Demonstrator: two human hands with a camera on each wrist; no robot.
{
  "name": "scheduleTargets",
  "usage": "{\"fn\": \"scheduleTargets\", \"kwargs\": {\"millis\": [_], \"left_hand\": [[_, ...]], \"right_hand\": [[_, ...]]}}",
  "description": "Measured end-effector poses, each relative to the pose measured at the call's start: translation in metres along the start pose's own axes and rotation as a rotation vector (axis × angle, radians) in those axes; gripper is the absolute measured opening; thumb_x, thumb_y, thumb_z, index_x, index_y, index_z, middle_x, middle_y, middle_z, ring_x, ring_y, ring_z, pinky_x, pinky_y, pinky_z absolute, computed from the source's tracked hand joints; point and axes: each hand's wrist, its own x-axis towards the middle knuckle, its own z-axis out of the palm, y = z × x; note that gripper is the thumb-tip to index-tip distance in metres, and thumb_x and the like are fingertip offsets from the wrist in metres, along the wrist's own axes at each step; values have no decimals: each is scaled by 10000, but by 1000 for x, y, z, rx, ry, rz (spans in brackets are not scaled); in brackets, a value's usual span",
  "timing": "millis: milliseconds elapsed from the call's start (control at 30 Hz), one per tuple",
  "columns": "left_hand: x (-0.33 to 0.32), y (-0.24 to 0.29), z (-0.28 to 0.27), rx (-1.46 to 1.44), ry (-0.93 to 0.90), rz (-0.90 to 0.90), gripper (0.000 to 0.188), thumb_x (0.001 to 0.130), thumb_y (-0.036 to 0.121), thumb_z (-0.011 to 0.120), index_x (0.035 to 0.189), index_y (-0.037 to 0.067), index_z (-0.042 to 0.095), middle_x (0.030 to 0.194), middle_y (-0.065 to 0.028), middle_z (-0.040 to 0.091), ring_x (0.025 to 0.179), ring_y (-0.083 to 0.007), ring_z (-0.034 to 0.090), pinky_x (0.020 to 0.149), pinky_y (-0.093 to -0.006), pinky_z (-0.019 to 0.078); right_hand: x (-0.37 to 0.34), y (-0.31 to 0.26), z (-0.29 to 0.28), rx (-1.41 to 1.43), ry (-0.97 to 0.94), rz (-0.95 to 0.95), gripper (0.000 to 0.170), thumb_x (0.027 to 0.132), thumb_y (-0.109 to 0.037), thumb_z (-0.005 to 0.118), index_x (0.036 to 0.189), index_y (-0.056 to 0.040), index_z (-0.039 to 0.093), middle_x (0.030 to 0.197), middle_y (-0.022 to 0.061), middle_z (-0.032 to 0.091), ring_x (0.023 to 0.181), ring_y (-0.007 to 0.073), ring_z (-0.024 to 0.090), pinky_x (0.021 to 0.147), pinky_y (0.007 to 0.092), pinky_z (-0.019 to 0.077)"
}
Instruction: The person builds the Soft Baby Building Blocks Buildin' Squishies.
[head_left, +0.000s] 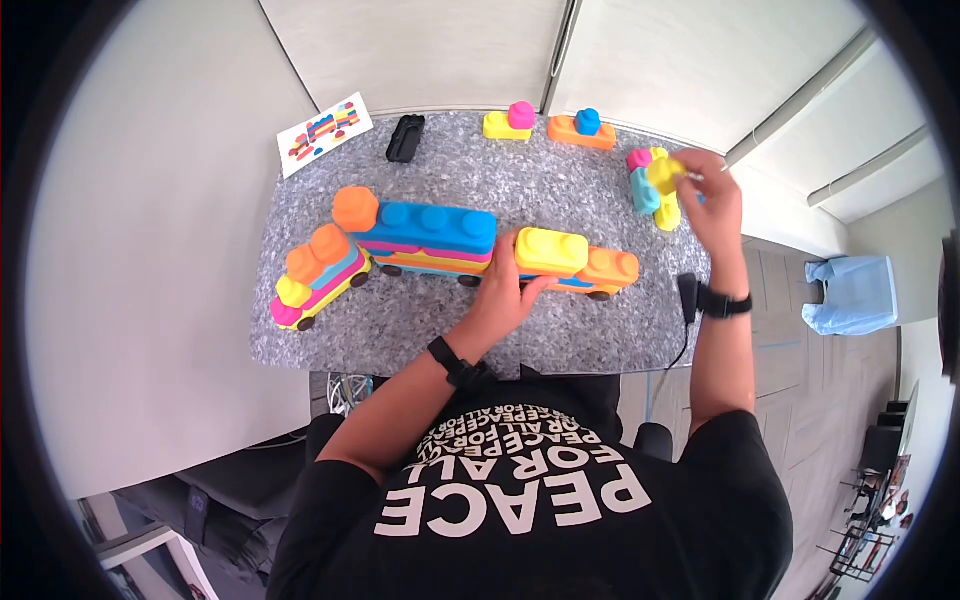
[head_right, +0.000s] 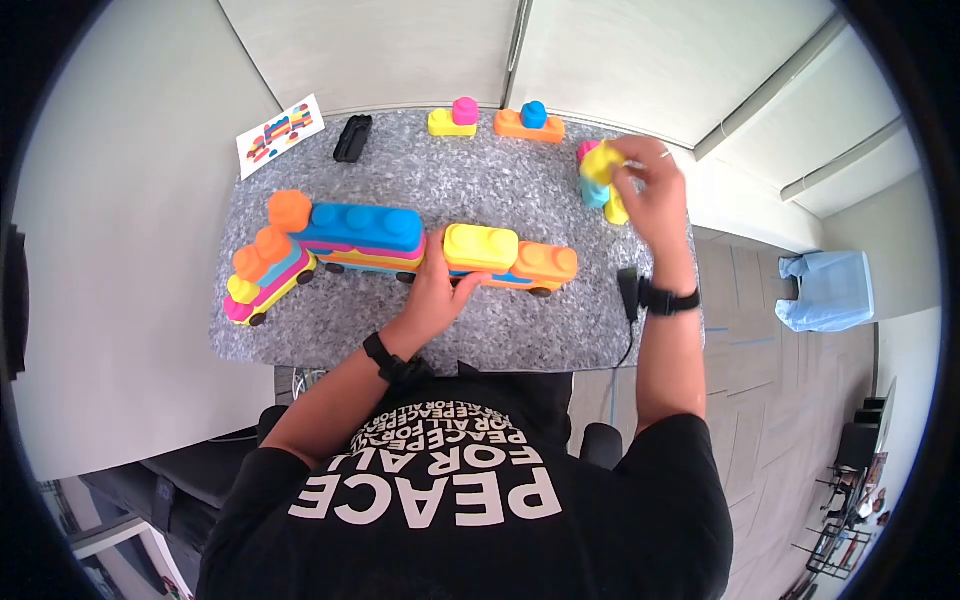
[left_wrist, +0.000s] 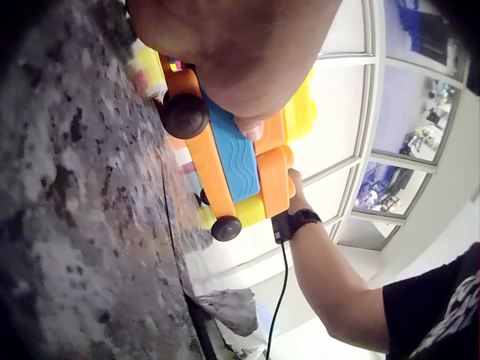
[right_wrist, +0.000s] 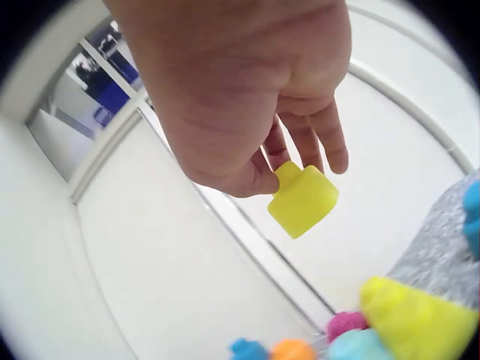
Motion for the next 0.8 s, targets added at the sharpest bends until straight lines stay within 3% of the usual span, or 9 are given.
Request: {"fn": "scheduleTargets", "kwargs": {"millis": [100, 200, 533, 800], "left_hand": [[0, -1, 1, -1, -1, 7, 840, 996, 191, 924, 1611, -47, 403, 1430, -261, 617, 1342, -424, 669, 1134, -504, 548], [1, 1, 0, -5, -8, -5, 824, 995, 183, 924, 1597, -44, 409, 1422, -256, 625, 1329, -418, 678, 1120, -498, 556], [2, 3, -1, 15, 1, -1, 791, 991, 162, 925, 1564, -35, 417, 1396, -250, 645, 1303, -409, 694, 1102, -497, 563], [1, 0, 0, 3, -17, -11, 816, 995, 152, 917, 1595, -38, 398, 1433, -252, 629, 1334, -415, 684, 1119, -501, 558]], "right_hand": [[-42, -61, 15, 21, -115, -72, 343, 924, 39, 815, 1261, -21, 802, 1245, 137, 804, 1174, 313, 806, 1010, 394, 650], [-63, -86, 24, -9, -214, -106, 338, 907, 31, 833, 1238, -32, 799, 1233, 147, 812, 1178, 347, 800, 1029, 433, 627], [-85, -80, 41, 27, -235, -87, 276, 947, 18, 845, 1208, -48, 784, 1287, 146, 814, 1190, 370, 795, 1023, 434, 625], [-96, -75, 46, 50, -248, -87, 356, 927, 10, 874, 1263, -64, 780, 1348, 143, 804, 1195, 356, 797, 1014, 414, 627]]}}
